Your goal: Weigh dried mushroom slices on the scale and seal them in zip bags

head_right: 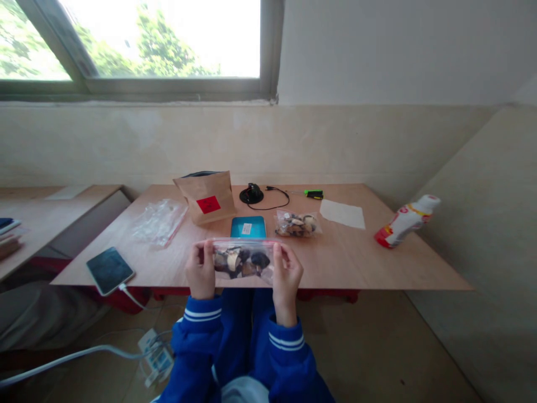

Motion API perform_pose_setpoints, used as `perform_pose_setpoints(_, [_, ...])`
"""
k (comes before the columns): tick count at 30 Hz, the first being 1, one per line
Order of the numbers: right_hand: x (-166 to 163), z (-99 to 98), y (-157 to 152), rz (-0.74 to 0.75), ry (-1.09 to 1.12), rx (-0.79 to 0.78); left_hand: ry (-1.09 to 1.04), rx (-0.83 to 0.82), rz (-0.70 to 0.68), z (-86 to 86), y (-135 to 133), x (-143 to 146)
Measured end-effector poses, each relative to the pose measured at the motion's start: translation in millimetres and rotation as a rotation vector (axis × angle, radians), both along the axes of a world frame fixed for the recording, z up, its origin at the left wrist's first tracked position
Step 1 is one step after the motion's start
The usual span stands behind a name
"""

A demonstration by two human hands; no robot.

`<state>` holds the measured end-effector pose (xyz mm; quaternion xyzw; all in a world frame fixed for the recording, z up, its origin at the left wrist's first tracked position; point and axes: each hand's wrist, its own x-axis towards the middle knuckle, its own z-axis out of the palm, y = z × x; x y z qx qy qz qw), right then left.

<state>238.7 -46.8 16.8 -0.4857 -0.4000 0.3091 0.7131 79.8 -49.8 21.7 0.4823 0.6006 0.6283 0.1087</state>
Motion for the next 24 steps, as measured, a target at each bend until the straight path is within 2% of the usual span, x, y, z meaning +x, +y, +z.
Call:
perform_pose_setpoints(5, [-5.9, 0.6, 16.1, 0.153, -0.017, -0.011, -0.235, 0.021, -0.095, 4.9, 10.1, 3.7])
perform_pose_setpoints(9, [-13.5, -1.4, 21.1, 0.269, -0.038, -0.016, -0.338, 0.053, -0.092, 7.4, 17.3, 7.8])
perform_pose_setpoints(13, [-19.5, -0.9, 18.8, 0.217, -0.024, -0.005, -0.334, 0.050, -0.060, 7.2, 20.1, 7.9])
perform_pose_setpoints(20, [-24.4, -0.7, 14.8, 0.169, 0.071, -0.023, -0.214, -0.015, 0.077, 1.4, 19.5, 2.8])
perform_pose_setpoints(22, [-23.5, -2.0, 15.6, 0.150, 0.104, -0.024, -0.241, -0.020, 0.018, 2.2, 19.5, 2.5])
perform_pose_setpoints(24, [-21.3, -3.1, 17.1, 0.115, 0.136, -0.024, -0.297, -0.016, -0.126, 3.9, 19.5, 3.1])
